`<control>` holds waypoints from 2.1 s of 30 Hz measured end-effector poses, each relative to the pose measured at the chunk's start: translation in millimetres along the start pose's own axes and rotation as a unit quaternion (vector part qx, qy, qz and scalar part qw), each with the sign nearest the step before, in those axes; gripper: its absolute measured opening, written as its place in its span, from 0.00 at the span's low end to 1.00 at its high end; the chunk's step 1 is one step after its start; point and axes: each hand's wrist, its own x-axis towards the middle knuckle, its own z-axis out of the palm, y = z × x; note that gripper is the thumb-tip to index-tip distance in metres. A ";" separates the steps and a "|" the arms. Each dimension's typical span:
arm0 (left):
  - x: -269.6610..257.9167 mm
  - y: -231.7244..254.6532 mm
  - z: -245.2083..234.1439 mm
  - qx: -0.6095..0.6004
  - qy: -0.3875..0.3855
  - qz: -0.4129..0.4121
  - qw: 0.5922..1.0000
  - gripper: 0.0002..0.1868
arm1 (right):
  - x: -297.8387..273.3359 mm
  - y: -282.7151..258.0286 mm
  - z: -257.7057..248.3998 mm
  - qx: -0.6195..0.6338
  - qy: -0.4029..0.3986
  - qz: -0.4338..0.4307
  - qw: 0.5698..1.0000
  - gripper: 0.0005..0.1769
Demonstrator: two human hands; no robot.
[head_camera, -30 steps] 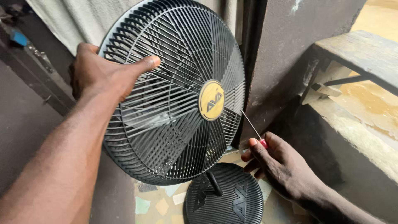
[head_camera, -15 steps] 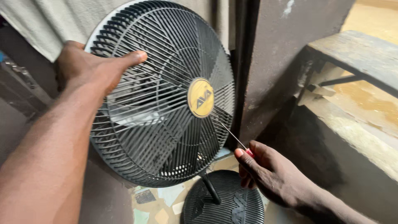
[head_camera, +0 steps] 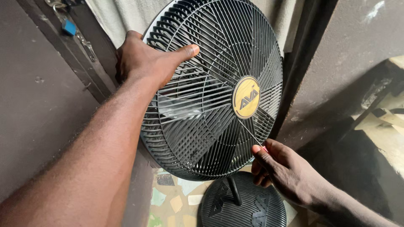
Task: The person uses a screwdriver to loosen and remove screws from the front grill of a standing fan. They work on multiple screws around the grill's perimeter, then switch to a different screwdriver to continue removing screws from the lower section of the grill.
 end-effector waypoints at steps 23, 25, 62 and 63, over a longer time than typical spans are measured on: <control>20.6 5.3 0.6 0.035 -0.012 0.022 0.999 0.65 | -19.7 21.7 -4.2 -0.112 -0.095 0.054 0.988 0.19; 22.1 6.8 1.2 0.038 -0.009 0.033 0.999 0.66 | -23.3 24.0 -5.2 -0.122 -0.107 0.057 0.985 0.19; -13.1 33.6 -14.9 0.019 -0.047 -0.004 0.999 0.66 | -100.9 67.8 60.0 -0.020 -0.073 0.106 0.991 0.20; -14.5 33.3 -14.6 0.027 -0.046 -0.012 0.998 0.68 | -101.6 67.2 59.3 -0.029 -0.073 0.103 0.992 0.21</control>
